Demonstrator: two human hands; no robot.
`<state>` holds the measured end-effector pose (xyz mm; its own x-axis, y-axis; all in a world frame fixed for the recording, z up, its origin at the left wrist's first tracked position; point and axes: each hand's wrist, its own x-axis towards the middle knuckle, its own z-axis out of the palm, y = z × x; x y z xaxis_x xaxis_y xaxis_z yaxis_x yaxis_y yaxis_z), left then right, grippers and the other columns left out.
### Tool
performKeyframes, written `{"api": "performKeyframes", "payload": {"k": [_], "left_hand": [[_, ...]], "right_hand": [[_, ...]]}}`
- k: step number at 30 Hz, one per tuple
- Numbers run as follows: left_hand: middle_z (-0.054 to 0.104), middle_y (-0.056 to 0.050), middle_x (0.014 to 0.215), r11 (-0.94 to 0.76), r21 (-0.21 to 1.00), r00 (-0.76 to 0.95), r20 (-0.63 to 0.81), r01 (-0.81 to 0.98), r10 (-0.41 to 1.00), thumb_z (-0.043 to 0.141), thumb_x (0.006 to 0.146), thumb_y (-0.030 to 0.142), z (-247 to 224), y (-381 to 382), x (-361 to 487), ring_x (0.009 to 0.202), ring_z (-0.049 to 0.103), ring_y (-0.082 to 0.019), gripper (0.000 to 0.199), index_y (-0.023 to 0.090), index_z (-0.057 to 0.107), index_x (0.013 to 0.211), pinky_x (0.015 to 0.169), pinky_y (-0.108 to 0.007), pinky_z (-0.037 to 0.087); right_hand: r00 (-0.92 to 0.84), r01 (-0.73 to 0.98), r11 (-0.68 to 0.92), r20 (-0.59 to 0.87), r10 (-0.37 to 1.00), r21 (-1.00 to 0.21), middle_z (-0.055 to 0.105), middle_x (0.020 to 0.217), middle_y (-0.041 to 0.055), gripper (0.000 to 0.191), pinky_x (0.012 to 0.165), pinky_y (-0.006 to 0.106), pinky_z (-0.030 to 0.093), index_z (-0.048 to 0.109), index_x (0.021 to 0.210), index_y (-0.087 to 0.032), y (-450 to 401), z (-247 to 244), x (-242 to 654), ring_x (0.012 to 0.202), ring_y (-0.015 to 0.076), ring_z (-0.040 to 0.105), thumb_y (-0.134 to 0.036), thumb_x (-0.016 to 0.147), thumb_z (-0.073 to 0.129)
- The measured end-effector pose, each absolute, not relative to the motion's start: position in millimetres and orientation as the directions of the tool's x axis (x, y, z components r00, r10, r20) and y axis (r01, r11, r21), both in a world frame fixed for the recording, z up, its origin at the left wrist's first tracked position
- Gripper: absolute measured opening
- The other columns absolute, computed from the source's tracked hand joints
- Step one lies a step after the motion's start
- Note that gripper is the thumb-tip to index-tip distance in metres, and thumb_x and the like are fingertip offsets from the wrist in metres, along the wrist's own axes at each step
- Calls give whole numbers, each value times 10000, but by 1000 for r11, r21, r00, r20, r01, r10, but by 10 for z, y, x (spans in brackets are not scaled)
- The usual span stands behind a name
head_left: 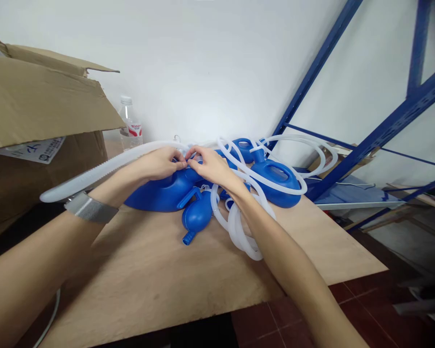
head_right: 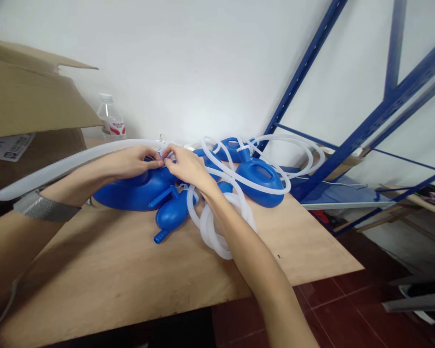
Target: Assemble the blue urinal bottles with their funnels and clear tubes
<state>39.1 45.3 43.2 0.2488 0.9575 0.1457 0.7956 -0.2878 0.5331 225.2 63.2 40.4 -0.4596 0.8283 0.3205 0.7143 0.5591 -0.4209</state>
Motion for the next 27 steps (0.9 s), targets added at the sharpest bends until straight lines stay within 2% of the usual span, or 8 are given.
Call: {"api": "performKeyframes", "payload": {"k": [3,6,11,17,27], "left_hand": [[651,-36,678,-158,508,156,46,847,987,600,780,497,507,474,420,711,617,-253,341,221,769,888,650,-334,411],[586,-23,600,-118,451,111,42,885,993,605,753,455,534,478,464,646,579,-243,321,221,775,892,630,-336,375],[665,-48,660,-158,362,132,94,919,987,597,732,407,514,471,493,705,612,-267,292,229,774,881,648,-337,382],[721,-50,716,-140,371,104,114,918,988,631,710,375,489,479,491,766,656,-279,278,244,781,903,714,-334,429],[765,-43,849,-116,339,95,76,934,993,593,795,346,586,348,527,758,660,-237,319,228,791,1016,698,-308,428]], "right_hand": [[-466,711,568,328,822,-413,745,1085,28,307,860,397,466,710,1151,-271,629,410,2257,940,257,652,-351,906,542],[-470,711,569,321,822,-414,745,1071,33,309,853,397,457,705,1140,-260,641,408,2261,964,266,654,-343,900,528],[-476,706,577,329,816,-410,740,1036,33,303,846,387,449,704,1124,-255,663,402,2255,979,267,648,-341,887,536],[-476,702,579,333,814,-414,734,1027,31,300,860,387,446,712,1103,-251,672,398,2252,949,256,637,-332,887,520],[-497,668,596,329,803,-446,723,1004,15,327,754,344,349,719,1103,-242,698,389,2280,838,217,585,-336,865,515]]}}
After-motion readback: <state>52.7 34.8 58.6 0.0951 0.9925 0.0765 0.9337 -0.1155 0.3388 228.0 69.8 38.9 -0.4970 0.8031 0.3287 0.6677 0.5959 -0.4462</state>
